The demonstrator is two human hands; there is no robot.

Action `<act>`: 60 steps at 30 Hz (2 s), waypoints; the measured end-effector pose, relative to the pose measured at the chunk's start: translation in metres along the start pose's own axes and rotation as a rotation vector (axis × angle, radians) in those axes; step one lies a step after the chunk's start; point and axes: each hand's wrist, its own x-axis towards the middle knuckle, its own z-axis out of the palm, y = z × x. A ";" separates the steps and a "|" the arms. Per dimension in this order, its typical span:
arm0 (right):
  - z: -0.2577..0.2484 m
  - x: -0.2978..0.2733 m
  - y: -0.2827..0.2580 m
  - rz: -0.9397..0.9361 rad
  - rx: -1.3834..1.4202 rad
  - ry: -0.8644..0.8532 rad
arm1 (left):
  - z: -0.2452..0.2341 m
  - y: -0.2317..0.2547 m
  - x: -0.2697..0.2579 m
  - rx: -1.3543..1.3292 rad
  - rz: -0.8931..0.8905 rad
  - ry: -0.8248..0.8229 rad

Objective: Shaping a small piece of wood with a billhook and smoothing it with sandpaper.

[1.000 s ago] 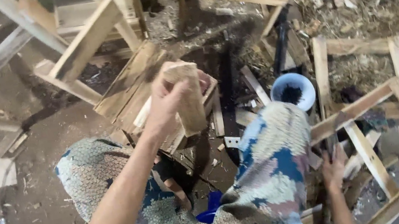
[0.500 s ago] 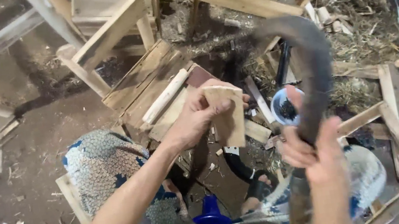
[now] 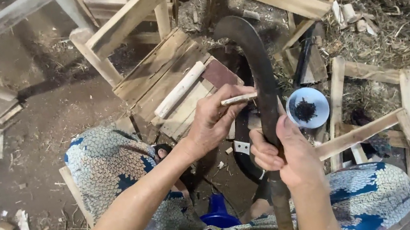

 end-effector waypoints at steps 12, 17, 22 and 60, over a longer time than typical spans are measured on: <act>-0.014 -0.001 0.010 -0.005 0.082 -0.011 | 0.004 -0.003 0.003 0.159 0.067 0.007; -0.022 0.014 0.018 0.036 0.013 0.023 | -0.008 -0.063 0.003 0.234 0.039 0.022; -0.017 0.025 0.013 0.075 0.025 0.009 | -0.005 -0.065 0.002 0.227 0.020 0.065; -0.034 0.033 -0.003 0.074 0.088 0.107 | -0.019 -0.102 0.018 0.536 -0.067 -0.090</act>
